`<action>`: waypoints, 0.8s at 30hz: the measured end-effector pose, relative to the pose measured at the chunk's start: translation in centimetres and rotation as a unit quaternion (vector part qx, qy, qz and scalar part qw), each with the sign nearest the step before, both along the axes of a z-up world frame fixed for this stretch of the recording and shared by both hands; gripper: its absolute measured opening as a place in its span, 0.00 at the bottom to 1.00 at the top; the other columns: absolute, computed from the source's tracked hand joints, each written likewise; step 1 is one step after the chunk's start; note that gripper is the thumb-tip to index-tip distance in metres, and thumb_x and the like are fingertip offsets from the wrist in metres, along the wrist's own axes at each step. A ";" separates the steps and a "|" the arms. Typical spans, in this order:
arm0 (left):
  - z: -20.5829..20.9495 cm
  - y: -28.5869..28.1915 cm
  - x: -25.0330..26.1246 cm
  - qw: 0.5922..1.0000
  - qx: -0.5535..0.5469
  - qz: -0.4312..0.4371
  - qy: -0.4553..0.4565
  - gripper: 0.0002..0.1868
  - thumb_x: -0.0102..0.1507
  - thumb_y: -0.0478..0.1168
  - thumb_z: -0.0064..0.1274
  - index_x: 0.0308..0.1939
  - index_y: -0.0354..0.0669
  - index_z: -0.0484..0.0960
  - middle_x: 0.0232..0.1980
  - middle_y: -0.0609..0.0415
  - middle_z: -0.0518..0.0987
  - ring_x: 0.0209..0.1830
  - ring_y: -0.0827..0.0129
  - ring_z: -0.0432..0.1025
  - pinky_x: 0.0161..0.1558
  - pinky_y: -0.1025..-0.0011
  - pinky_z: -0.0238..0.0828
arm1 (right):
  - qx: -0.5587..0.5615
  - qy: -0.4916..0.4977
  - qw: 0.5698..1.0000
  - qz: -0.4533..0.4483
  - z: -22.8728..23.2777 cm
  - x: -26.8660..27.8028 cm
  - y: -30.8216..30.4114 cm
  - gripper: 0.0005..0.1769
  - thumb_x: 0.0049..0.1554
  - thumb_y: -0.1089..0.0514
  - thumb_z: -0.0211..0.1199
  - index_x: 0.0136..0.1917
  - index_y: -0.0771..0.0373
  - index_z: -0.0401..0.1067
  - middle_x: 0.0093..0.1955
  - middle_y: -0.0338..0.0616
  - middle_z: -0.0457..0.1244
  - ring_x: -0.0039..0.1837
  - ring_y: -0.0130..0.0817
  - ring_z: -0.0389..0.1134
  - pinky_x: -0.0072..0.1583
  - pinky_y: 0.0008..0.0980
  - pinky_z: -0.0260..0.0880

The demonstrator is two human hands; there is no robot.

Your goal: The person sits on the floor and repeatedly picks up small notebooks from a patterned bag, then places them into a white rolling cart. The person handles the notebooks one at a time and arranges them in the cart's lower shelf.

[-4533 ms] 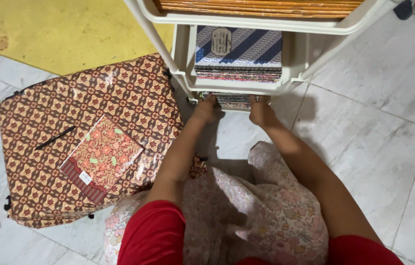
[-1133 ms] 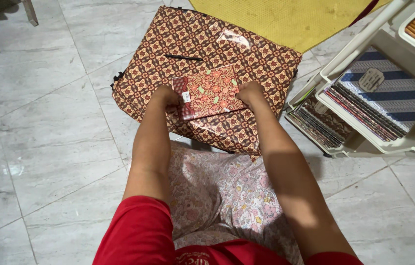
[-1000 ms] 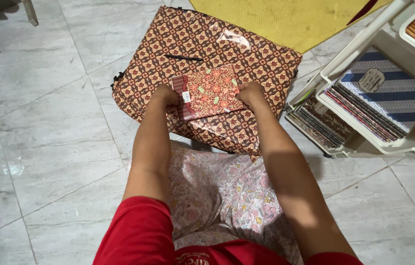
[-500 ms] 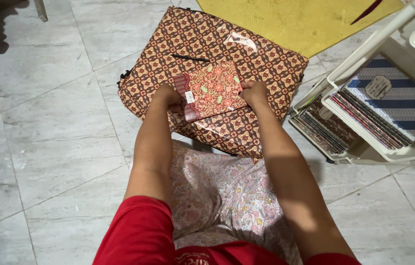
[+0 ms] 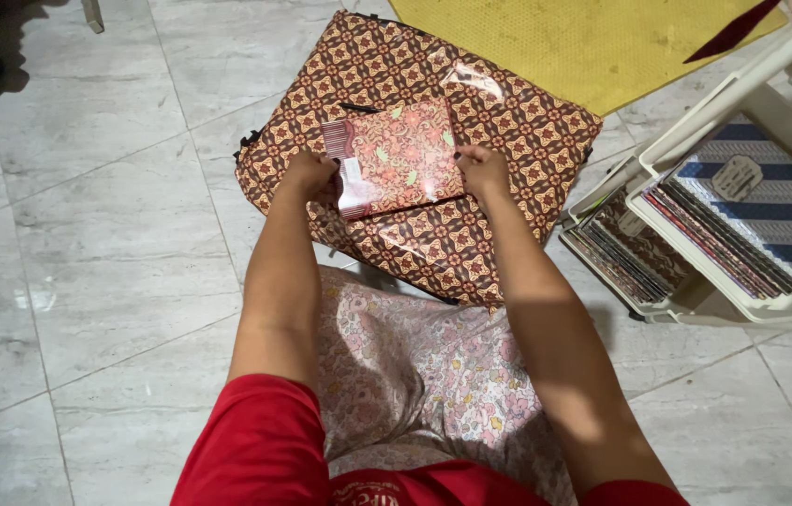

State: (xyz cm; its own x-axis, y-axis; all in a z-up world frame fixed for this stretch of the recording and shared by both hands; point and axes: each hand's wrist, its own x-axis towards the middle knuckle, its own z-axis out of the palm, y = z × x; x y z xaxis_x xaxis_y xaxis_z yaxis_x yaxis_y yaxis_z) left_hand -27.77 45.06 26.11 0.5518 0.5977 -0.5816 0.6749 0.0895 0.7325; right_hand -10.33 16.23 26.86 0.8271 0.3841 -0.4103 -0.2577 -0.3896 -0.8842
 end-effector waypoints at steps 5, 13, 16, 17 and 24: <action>0.0 0.7 -0.4 0.998 -0.041 -0.006 -0.042 0.05 0.63 0.32 0.57 0.39 0.35 0.77 0.34 0.44 0.82 0.29 0.57 0.81 0.33 0.58 0.85 | 0.004 0.032 0.999 0.007 -1.2 0.6 0.2 0.16 0.62 0.60 0.60 0.63 0.56 0.77 0.55 0.52 0.71 0.33 0.21 0.59 0.32 0.20 0.60; -0.2 1.6 -0.8 0.998 -0.036 -0.041 -0.040 0.12 0.57 0.27 0.60 0.42 0.37 0.76 0.39 0.45 0.84 0.35 0.58 0.82 0.34 0.64 0.84 | 0.023 -0.008 0.997 0.069 -4.7 1.7 0.8 0.26 0.54 0.68 0.66 0.66 0.61 0.74 0.58 0.49 0.71 0.52 0.31 0.73 0.52 0.23 0.74; -0.1 1.8 -1.0 0.998 -0.031 -0.041 -0.029 0.11 0.58 0.27 0.60 0.43 0.37 0.78 0.39 0.45 0.84 0.35 0.59 0.82 0.35 0.64 0.85 | 0.020 0.019 0.998 0.063 -4.7 1.6 1.0 0.27 0.53 0.69 0.66 0.66 0.61 0.73 0.57 0.49 0.70 0.51 0.32 0.72 0.51 0.26 0.75; -0.1 1.8 -1.0 0.998 -0.031 -0.039 -0.026 0.12 0.58 0.27 0.60 0.43 0.37 0.78 0.39 0.45 0.84 0.36 0.59 0.83 0.35 0.64 0.85 | 0.019 0.026 0.998 0.059 -4.6 1.5 1.0 0.28 0.52 0.69 0.66 0.66 0.60 0.72 0.57 0.49 0.70 0.51 0.32 0.72 0.50 0.27 0.75; -0.5 1.7 -0.9 0.998 -0.029 -0.043 -0.024 0.13 0.56 0.26 0.60 0.43 0.39 0.78 0.41 0.47 0.84 0.37 0.59 0.83 0.35 0.63 0.87 | 0.021 0.000 0.997 0.072 -4.4 1.3 0.4 0.28 0.52 0.70 0.66 0.66 0.62 0.73 0.56 0.48 0.70 0.50 0.33 0.73 0.49 0.26 0.74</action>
